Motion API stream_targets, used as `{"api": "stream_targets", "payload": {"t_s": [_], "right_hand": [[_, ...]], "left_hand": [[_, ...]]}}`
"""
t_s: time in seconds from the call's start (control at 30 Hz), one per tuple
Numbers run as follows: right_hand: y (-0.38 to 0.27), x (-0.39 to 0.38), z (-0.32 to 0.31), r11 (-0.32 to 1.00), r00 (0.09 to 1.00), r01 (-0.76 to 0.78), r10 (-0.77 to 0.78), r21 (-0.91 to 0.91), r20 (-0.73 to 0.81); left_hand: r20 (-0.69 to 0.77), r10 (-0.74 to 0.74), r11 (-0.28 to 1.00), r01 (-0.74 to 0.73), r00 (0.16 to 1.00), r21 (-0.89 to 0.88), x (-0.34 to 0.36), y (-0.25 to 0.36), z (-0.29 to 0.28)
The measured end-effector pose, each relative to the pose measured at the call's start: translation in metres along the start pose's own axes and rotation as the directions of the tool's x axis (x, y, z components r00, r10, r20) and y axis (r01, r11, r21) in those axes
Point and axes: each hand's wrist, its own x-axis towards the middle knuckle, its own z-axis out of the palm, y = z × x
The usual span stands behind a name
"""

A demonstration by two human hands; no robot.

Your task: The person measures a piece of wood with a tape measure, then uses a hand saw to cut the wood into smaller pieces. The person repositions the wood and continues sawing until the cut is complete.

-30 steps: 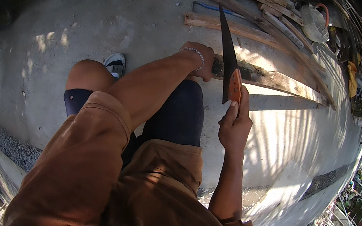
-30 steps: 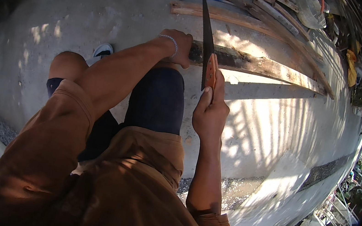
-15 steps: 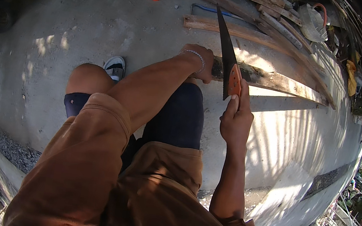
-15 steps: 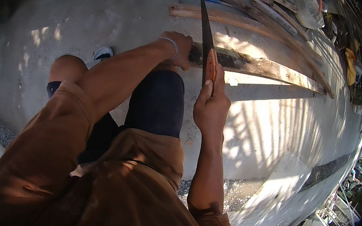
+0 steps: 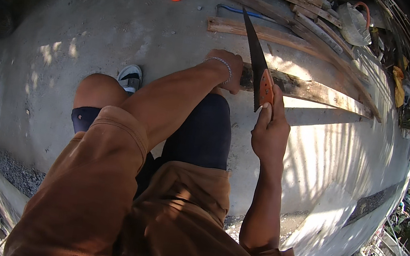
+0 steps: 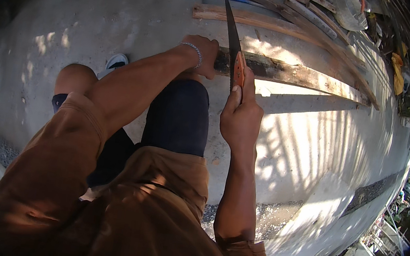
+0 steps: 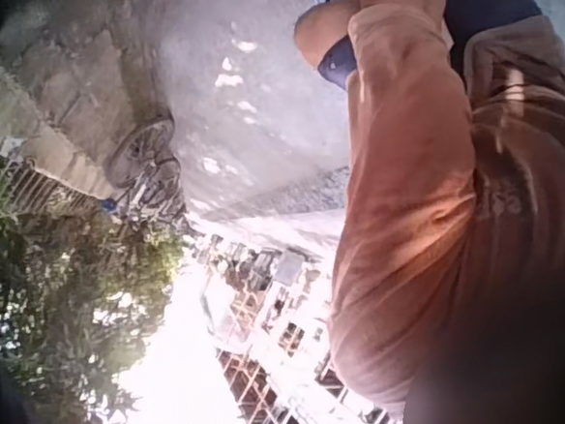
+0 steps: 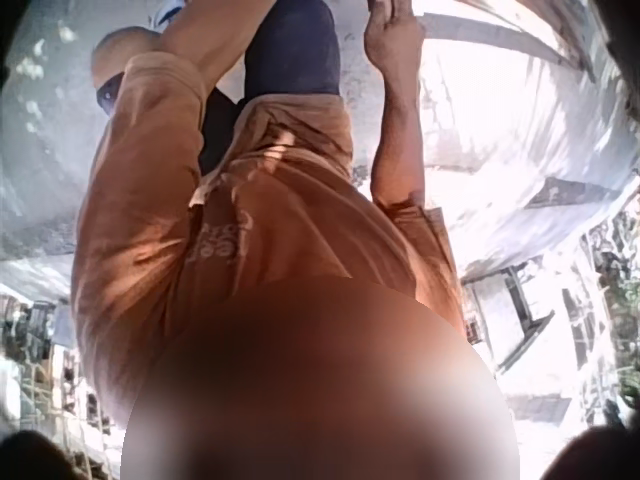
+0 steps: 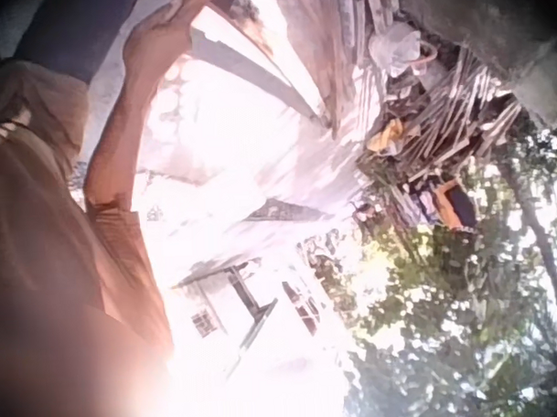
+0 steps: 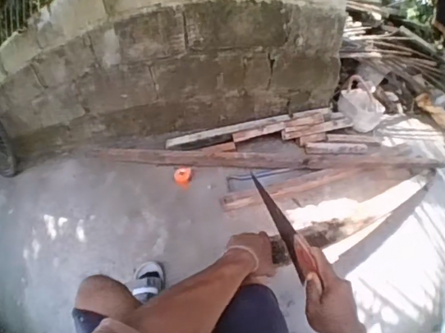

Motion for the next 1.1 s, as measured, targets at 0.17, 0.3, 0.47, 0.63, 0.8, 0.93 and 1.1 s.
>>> {"api": "stream_targets", "payload": {"t_s": [0.17, 0.3, 0.47, 0.63, 0.8, 0.93, 1.1], "right_hand": [[-0.031, -0.148, -0.071, 0.935, 0.927, -0.35, 0.339, 0.049, 0.163], [-0.047, -0.159, -0.088, 0.95, 0.93, -0.311, 0.307, -0.014, 0.202], [0.0, -0.033, -0.008, 0.98, 0.982, -0.175, 0.168, 0.095, 0.084], [-0.019, -0.086, -0.033, 0.914, 0.938, -0.344, 0.324, 0.215, 0.123], [-0.06, -0.146, -0.09, 0.95, 0.951, -0.291, 0.273, 0.114, 0.147], [-0.016, -0.055, -0.035, 0.936, 0.932, -0.342, 0.327, 0.082, 0.158], [0.013, -0.052, -0.009, 0.951, 0.95, -0.303, 0.297, 0.056, 0.093]], "left_hand": [[0.002, 0.011, 0.999, -0.011, 1.0, -0.035, 0.01, -0.008, 0.003], [0.044, -0.001, 0.999, 0.003, 0.999, -0.033, 0.012, -0.008, 0.004], [0.063, -0.009, 1.0, 0.011, 0.998, -0.025, 0.005, -0.004, -0.001], [0.133, 0.006, 1.0, -0.002, 0.991, -0.03, 0.012, -0.007, -0.005], [0.219, 0.013, 0.999, -0.004, 0.976, -0.039, 0.022, -0.011, -0.003], [0.123, 0.043, 0.998, -0.037, 0.992, -0.053, 0.019, -0.009, 0.002], [0.201, 0.056, 0.998, -0.047, 0.978, -0.049, 0.02, -0.009, -0.002]]}}
